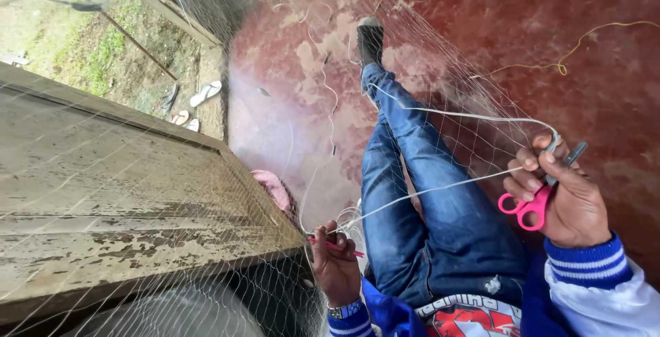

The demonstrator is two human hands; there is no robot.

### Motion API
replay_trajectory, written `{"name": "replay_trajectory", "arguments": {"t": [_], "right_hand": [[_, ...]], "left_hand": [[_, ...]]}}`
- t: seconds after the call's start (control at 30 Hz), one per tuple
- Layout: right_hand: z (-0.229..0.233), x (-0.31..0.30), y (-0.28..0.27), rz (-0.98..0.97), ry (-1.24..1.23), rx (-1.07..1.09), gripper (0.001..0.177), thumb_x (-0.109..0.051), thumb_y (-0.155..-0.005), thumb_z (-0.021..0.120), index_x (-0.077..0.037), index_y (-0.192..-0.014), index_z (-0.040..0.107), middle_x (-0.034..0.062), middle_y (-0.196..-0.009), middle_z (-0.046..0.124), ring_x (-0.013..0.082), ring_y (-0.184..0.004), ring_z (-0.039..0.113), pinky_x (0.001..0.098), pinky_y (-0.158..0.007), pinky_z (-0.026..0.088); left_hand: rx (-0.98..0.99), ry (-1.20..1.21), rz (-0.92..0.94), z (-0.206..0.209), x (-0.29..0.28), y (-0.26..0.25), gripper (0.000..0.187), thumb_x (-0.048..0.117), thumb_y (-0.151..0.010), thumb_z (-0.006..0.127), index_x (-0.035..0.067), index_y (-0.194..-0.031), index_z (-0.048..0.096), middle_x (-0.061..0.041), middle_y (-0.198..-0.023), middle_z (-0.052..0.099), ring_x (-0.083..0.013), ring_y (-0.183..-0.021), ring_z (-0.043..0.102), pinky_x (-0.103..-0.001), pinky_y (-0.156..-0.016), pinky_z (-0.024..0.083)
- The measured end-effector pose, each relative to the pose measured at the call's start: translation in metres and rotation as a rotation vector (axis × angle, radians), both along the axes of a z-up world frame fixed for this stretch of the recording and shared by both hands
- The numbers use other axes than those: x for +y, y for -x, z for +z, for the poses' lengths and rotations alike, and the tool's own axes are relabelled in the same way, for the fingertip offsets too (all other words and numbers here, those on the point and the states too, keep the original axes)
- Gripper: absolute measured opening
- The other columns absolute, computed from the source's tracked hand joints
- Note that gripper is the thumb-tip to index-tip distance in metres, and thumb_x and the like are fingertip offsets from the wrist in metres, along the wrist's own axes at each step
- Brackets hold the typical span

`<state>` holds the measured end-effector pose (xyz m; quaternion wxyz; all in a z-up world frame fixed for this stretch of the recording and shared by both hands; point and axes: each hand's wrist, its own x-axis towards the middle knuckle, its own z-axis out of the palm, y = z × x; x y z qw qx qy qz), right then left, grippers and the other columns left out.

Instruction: Repairing a fishing net by tying knots and manipulating the mesh with a shuttle tool

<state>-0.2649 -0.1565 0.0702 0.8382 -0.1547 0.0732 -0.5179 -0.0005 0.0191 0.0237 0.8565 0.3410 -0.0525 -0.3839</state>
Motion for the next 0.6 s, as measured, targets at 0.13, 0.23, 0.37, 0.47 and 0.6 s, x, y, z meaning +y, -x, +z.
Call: {"name": "replay_trajectory", "arguments": {"t": [0.13, 0.23, 0.37, 0.47, 0.6], "right_hand": [[0.001, -0.001, 0.0, -0.015, -0.013, 0.009, 0.019, -0.003, -0.088, 0.047, -0.007, -0.106, 0.052, 0.0065, -0.083, 0.05, 0.0108, -0.064, 0.044, 0.0221, -0.052, 0.038], [0.005, -0.001, -0.002, -0.022, -0.017, 0.026, 0.016, -0.005, -0.089, 0.047, -0.006, -0.104, 0.053, 0.0071, -0.083, 0.052, 0.0104, -0.063, 0.043, 0.0213, -0.051, 0.037], [0.003, -0.001, -0.002, -0.02, -0.02, 0.009, 0.017, -0.004, -0.089, 0.045, -0.007, -0.103, 0.054, 0.009, -0.086, 0.053, 0.0118, -0.065, 0.045, 0.0228, -0.052, 0.038], [0.003, -0.001, -0.002, -0.022, -0.025, 0.007, 0.017, -0.003, -0.089, 0.045, -0.007, -0.103, 0.054, 0.0094, -0.087, 0.053, 0.0119, -0.065, 0.045, 0.0227, -0.052, 0.038], [0.004, -0.002, -0.002, -0.035, -0.024, 0.036, 0.016, -0.004, -0.089, 0.045, -0.008, -0.103, 0.052, 0.0093, -0.086, 0.054, 0.0115, -0.064, 0.045, 0.0224, -0.05, 0.038]], "left_hand": [[0.051, 0.041, -0.034, -0.002, 0.001, 0.001, 0.015, 0.017, -0.094, 0.042, 0.006, -0.098, 0.052, -0.008, -0.091, 0.06, -0.0104, -0.06, 0.051, -0.022, -0.047, 0.04], [0.075, 0.036, -0.042, 0.002, 0.001, 0.001, 0.014, 0.017, -0.094, 0.041, 0.007, -0.095, 0.051, -0.006, -0.084, 0.055, -0.0099, -0.057, 0.046, -0.023, -0.046, 0.037], [0.125, 0.057, -0.054, 0.002, 0.002, -0.001, 0.012, 0.017, -0.093, 0.042, 0.008, -0.094, 0.05, -0.004, -0.079, 0.052, -0.008, -0.052, 0.042, -0.023, -0.045, 0.035], [0.143, 0.046, -0.056, 0.003, 0.001, 0.0, 0.012, 0.017, -0.093, 0.042, 0.008, -0.093, 0.05, -0.002, -0.074, 0.052, -0.0075, -0.05, 0.039, -0.023, -0.044, 0.033], [0.132, 0.052, -0.071, 0.009, -0.002, 0.003, 0.012, 0.018, -0.094, 0.041, 0.008, -0.093, 0.049, 0.0, -0.066, 0.05, -0.006, -0.047, 0.042, -0.021, -0.04, 0.033]]}}
